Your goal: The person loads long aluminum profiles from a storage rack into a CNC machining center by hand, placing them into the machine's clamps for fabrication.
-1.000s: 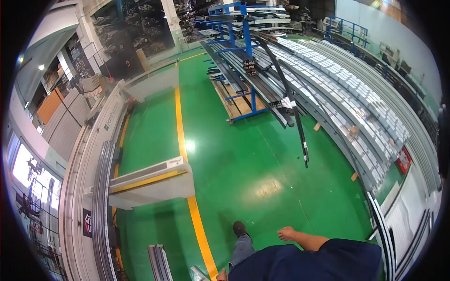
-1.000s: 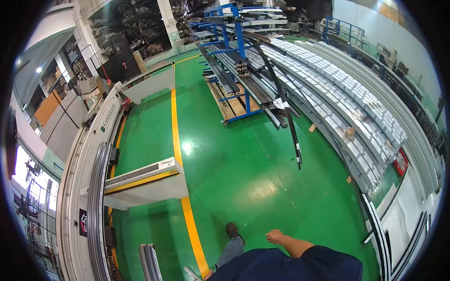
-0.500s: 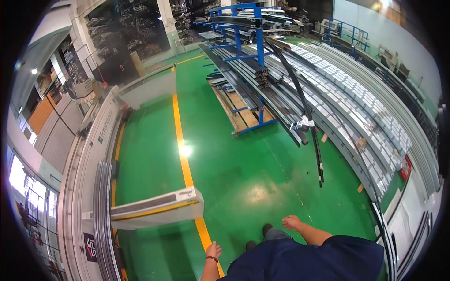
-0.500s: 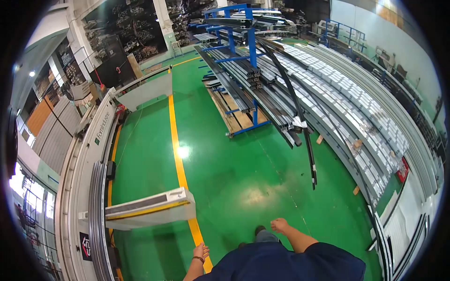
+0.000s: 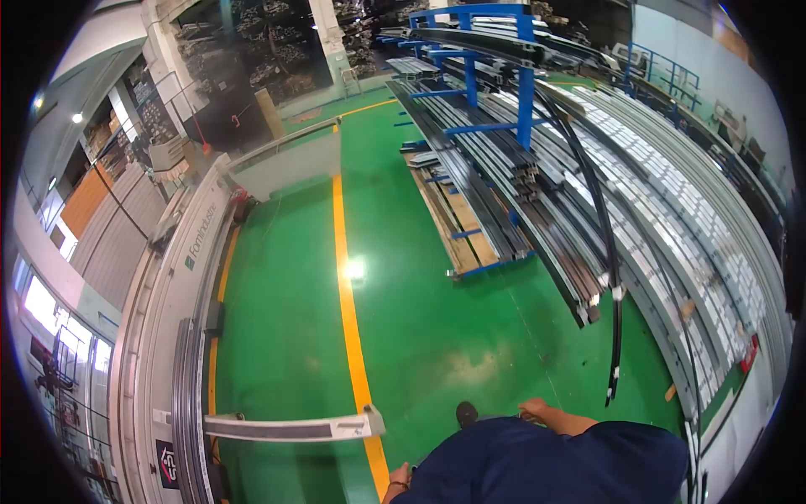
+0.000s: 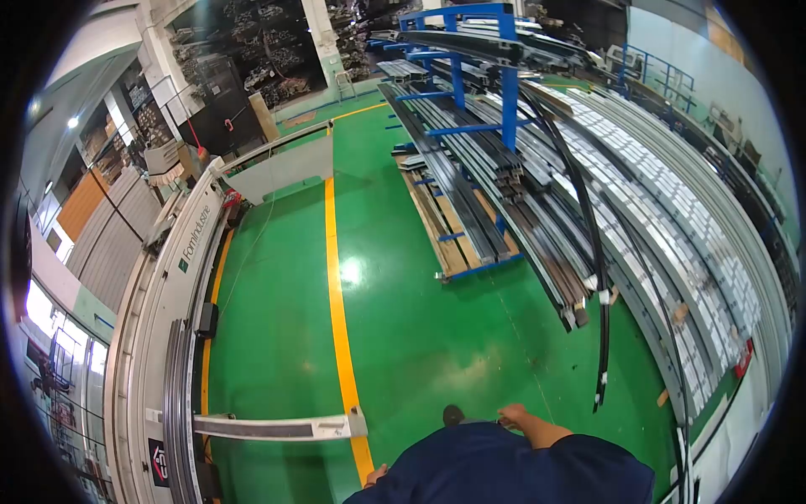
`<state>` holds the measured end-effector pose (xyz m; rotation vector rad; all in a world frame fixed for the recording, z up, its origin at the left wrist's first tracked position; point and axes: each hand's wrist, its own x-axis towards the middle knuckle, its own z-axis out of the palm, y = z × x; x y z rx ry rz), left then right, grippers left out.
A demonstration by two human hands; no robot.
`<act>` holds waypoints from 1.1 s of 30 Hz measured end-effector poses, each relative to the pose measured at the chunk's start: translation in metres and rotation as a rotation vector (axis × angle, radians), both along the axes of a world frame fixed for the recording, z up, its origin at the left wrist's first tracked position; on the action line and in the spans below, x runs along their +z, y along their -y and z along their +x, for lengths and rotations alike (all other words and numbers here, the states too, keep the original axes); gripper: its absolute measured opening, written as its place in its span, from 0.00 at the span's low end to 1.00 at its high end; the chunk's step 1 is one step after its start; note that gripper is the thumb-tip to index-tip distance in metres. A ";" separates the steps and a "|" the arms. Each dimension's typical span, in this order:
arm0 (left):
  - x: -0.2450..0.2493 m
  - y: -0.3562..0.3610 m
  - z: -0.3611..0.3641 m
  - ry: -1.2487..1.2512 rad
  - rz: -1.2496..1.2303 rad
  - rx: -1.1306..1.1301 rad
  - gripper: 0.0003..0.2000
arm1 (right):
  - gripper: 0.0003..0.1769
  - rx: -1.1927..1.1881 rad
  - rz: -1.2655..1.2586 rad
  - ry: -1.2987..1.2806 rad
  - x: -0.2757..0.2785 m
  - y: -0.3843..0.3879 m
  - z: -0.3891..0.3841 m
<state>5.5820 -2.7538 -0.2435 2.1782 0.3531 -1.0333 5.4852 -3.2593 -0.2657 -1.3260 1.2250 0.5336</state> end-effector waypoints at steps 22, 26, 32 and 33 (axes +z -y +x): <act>-0.042 0.063 0.544 -0.049 0.026 0.126 0.19 | 0.14 0.198 0.009 -0.094 -0.005 0.075 0.549; -0.020 0.073 0.684 -0.151 -0.277 0.595 0.15 | 0.15 -0.135 0.065 0.021 0.006 0.080 0.592; 0.001 0.130 0.921 0.044 -0.304 0.404 0.24 | 0.18 -0.187 0.083 0.024 0.054 0.102 0.723; 0.007 0.150 0.942 0.068 -0.326 0.481 0.23 | 0.18 -0.158 0.083 0.006 0.052 0.111 0.745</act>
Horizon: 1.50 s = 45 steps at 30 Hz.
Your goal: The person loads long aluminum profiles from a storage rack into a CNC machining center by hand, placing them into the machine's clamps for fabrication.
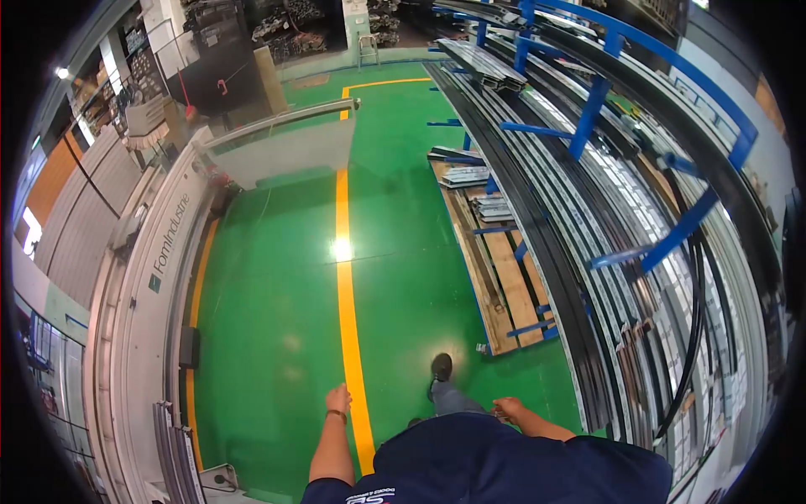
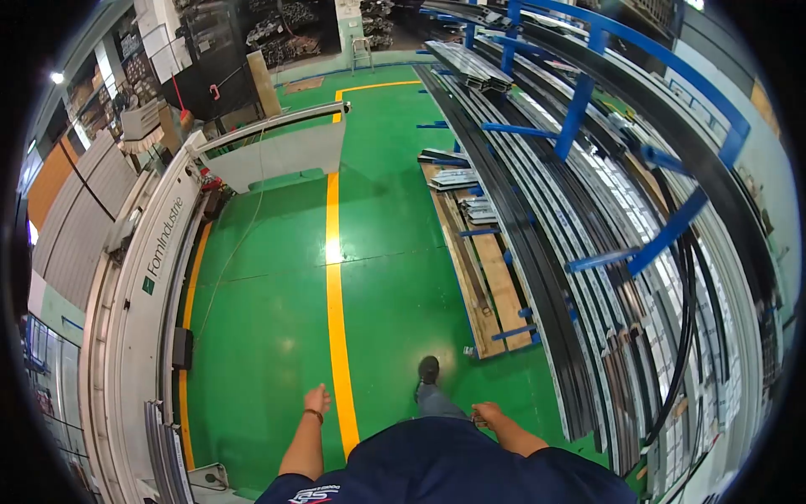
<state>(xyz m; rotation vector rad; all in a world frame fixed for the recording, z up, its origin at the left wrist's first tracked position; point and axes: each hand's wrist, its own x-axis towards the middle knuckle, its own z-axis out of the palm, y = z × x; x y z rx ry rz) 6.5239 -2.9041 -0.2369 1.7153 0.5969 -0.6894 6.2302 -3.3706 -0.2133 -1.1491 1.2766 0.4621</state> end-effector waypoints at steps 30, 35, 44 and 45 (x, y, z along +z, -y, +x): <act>-0.059 0.237 0.427 -0.037 0.507 -0.587 0.34 | 0.23 -0.032 -0.023 -0.071 -0.010 0.260 0.573; -0.005 0.308 0.621 -0.196 0.121 -0.224 0.21 | 0.21 -0.234 -0.029 0.025 -0.020 0.277 0.602; 0.051 0.606 0.928 0.020 -0.125 -0.580 0.28 | 0.35 -0.924 0.119 0.426 0.036 0.296 0.689; 0.068 0.649 0.938 0.037 -0.181 -0.600 0.30 | 0.35 -1.000 0.139 0.486 0.037 0.302 0.693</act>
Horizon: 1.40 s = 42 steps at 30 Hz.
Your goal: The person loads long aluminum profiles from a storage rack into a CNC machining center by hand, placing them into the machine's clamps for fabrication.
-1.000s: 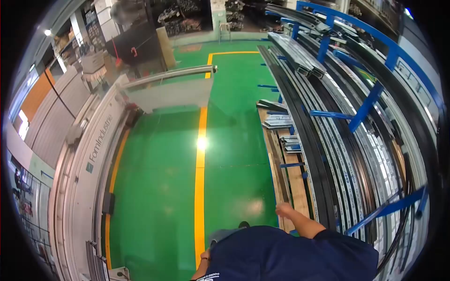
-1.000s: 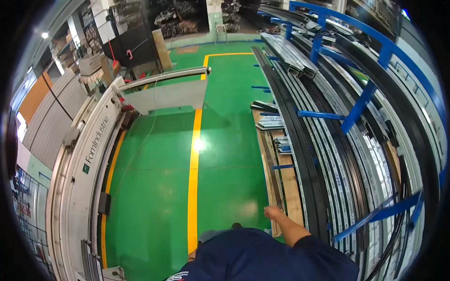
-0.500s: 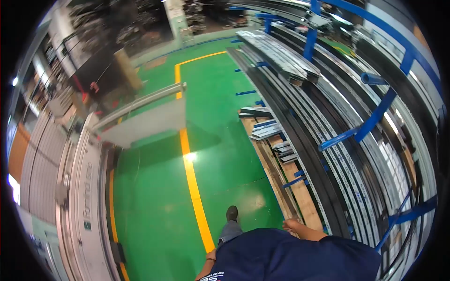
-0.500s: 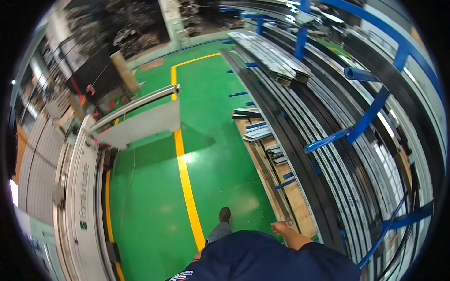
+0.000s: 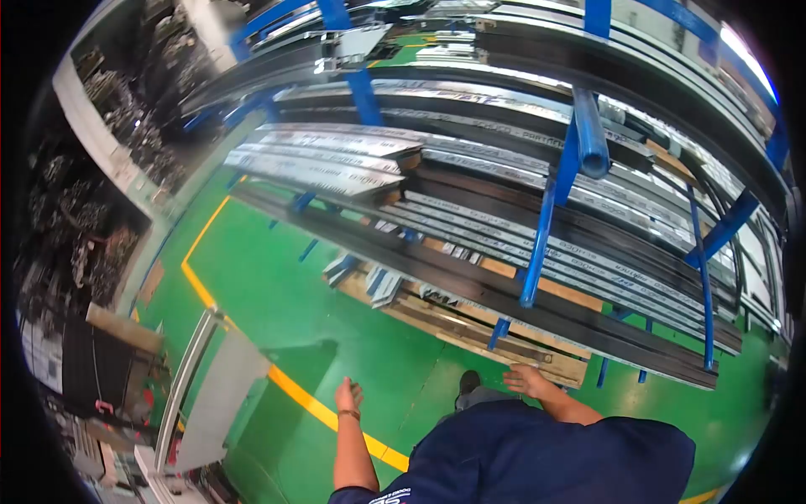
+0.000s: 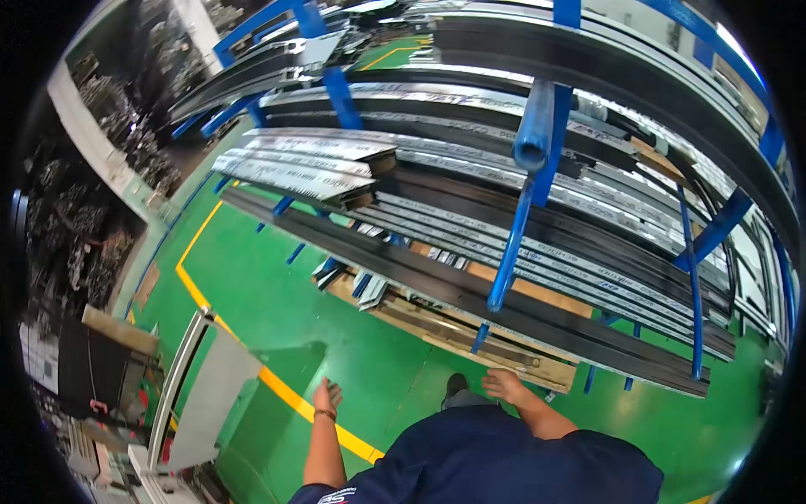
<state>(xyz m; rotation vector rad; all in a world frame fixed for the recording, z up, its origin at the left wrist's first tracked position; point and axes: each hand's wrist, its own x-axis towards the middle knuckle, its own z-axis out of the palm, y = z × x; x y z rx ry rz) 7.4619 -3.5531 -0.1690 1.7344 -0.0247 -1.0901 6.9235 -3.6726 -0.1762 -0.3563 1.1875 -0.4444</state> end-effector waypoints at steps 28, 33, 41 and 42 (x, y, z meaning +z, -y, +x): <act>0.001 0.486 0.075 -0.652 -0.616 -0.322 0.34 | 0.27 -1.501 -0.265 0.297 0.040 0.138 0.077; -0.003 0.483 0.047 -0.512 -0.400 -0.220 0.36 | 0.28 -1.681 -0.422 0.418 0.016 0.146 0.077; 0.011 0.464 0.008 -0.538 -0.306 -0.364 0.35 | 0.32 -1.843 -0.370 0.295 0.077 0.117 0.110; 0.012 0.459 0.006 -0.538 -0.302 -0.368 0.35 | 0.33 -1.871 -0.364 0.246 0.091 0.104 0.117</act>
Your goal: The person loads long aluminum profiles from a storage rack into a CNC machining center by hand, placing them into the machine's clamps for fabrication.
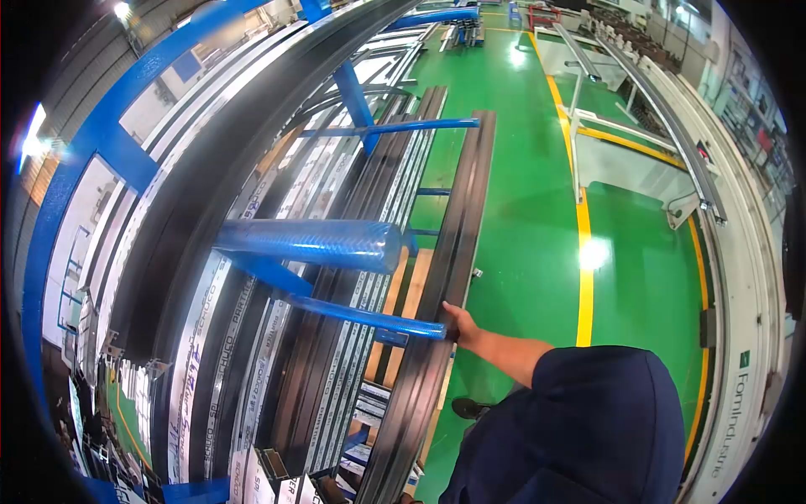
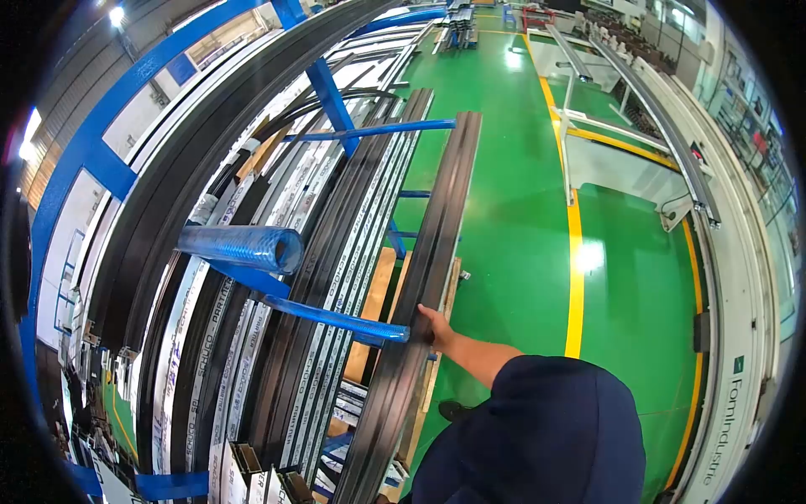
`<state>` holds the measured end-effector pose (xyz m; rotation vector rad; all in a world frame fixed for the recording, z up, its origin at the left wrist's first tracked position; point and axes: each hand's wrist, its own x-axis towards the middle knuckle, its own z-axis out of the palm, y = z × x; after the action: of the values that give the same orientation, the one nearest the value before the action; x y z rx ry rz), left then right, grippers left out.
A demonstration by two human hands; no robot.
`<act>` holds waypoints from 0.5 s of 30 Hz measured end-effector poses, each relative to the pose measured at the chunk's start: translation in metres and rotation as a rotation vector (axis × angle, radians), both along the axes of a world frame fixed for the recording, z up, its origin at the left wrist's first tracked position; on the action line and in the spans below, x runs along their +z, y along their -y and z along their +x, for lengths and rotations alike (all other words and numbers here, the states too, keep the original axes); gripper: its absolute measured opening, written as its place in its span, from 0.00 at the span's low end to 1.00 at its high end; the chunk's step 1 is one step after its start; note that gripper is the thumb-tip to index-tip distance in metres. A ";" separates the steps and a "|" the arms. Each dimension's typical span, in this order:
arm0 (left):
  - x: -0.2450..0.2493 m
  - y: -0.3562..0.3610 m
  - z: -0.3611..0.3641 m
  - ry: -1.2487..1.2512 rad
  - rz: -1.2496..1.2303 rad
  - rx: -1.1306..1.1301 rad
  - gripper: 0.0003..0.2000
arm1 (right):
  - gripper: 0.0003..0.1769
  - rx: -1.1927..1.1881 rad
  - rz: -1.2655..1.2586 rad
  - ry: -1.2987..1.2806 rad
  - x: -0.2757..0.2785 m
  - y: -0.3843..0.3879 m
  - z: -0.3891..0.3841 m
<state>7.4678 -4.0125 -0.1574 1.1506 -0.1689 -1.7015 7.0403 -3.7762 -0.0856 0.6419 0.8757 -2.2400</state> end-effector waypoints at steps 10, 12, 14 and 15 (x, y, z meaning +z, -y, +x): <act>0.016 -0.096 -0.012 -0.036 -0.012 -0.017 0.34 | 0.37 -0.188 0.056 0.091 -0.030 -0.193 -0.001; 0.021 -0.136 -0.011 -0.062 -0.028 0.006 0.34 | 0.36 -0.178 -0.016 0.092 -0.031 -0.235 -0.008; 0.026 -0.189 -0.011 -0.094 -0.058 0.040 0.34 | 0.35 -0.189 -0.047 0.086 -0.033 -0.274 -0.021; 0.032 -0.219 -0.011 -0.110 -0.076 0.063 0.33 | 0.35 -0.220 -0.029 0.089 -0.031 -0.294 -0.029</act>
<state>7.4564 -3.7935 -0.1250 0.9937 -0.1267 -1.6839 7.0108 -3.4825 -0.1169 0.8531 0.7583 -2.3922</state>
